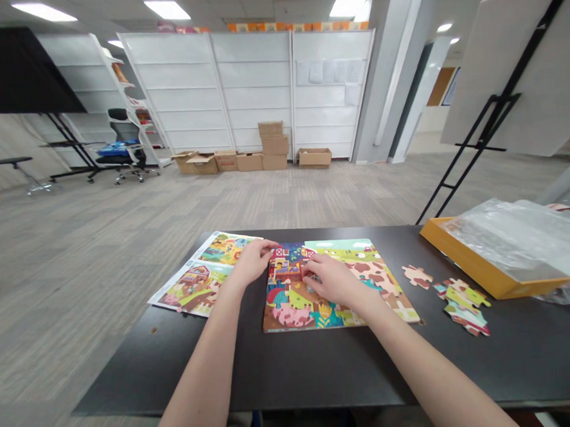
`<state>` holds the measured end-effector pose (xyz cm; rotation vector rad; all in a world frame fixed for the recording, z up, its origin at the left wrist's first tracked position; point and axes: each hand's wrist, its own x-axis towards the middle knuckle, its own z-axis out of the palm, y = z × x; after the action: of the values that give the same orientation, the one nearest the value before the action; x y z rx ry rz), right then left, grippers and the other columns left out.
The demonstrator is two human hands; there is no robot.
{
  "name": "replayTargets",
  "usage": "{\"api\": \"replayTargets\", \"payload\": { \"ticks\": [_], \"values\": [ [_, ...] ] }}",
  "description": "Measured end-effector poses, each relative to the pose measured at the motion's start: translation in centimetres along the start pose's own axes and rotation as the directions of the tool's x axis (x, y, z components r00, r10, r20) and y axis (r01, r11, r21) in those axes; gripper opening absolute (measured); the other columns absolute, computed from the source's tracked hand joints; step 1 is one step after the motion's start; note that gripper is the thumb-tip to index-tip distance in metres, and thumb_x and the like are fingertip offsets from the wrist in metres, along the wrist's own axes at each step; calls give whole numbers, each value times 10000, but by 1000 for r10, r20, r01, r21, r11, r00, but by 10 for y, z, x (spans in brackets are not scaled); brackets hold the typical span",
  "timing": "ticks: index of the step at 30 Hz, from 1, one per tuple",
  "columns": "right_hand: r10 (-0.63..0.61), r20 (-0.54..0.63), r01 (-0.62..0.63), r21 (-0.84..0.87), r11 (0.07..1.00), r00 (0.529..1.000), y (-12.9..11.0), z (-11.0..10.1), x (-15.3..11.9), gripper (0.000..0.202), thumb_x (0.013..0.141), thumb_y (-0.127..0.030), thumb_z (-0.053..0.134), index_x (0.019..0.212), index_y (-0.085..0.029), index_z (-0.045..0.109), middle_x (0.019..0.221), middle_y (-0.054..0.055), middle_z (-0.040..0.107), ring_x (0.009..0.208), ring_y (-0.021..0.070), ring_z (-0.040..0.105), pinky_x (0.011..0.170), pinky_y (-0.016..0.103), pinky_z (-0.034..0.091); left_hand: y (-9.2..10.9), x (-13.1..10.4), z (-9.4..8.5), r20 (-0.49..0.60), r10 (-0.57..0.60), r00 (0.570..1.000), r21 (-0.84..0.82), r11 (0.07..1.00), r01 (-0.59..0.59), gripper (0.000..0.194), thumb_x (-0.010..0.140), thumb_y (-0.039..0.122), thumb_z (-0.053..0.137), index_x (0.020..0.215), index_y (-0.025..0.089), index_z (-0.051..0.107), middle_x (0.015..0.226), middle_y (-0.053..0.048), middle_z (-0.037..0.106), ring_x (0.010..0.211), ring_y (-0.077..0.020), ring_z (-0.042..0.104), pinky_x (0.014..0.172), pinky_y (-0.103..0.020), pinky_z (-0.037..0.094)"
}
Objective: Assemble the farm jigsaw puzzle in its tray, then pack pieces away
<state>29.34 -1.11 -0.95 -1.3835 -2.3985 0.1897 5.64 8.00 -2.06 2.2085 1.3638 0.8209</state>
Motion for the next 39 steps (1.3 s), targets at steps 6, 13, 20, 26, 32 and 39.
{"api": "replayTargets", "payload": {
  "ticks": [6, 13, 20, 26, 32, 39],
  "values": [
    [2, 9, -2, -5, 1000, 1000, -1, -1, 0, 125, 950, -254, 567, 948, -186, 672, 1026, 87, 654, 960, 206, 605, 818, 314, 459, -1, -2, 3, 43, 28, 999, 106, 994, -33, 301, 843, 115, 527, 1052, 156, 740, 1042, -96, 752, 977, -228, 697, 969, -370, 528],
    [7, 17, -7, -10, 1000, 1000, -4, -4, 0, 118, 951, -251, 570, 940, -192, 671, 1018, 82, 655, 951, 202, 604, 810, 309, 455, 9, -6, 1, 109, 85, 990, 158, 982, -101, 263, 876, 204, 559, 1060, 170, 744, 1088, -91, 748, 1036, -242, 681, 963, -354, 511],
    [16, 25, -16, -17, 1000, 1000, -5, -5, 0, 117, 950, -248, 576, 944, -191, 677, 1024, 80, 653, 959, 204, 602, 808, 311, 449, 6, -5, 3, 157, 125, 980, 162, 975, -150, 254, 884, 162, 546, 1044, 168, 743, 1111, -83, 751, 1046, -218, 680, 972, -329, 503],
    [10, 21, -10, -10, 1000, 1000, -3, -3, 0, 109, 949, -244, 578, 958, -199, 676, 1023, 78, 645, 959, 199, 593, 818, 311, 444, 5, -4, 5, 165, 151, 975, 182, 966, -181, 245, 892, 154, 541, 1026, 173, 745, 1083, -81, 748, 1038, -213, 671, 974, -329, 497],
    [3, 23, -3, -16, 1000, 1000, -4, -5, 0, 119, 953, -250, 572, 964, -195, 677, 1031, 81, 650, 973, 204, 593, 831, 315, 448, 5, -6, 7, 141, 134, 981, 230, 959, -164, 250, 893, 159, 545, 1045, 183, 743, 1066, -93, 716, 1042, -222, 651, 984, -344, 491],
    [15, 32, -14, -12, 1000, 999, -6, -7, 0, 134, 954, -251, 564, 974, -189, 681, 1044, 86, 654, 986, 208, 599, 843, 319, 453, 17, -13, 7, 106, 123, 987, 296, 943, -150, 276, 944, 196, 492, 1035, 190, 753, 1076, -106, 669, 1018, -227, 636, 982, -355, 483]
  ]
}}
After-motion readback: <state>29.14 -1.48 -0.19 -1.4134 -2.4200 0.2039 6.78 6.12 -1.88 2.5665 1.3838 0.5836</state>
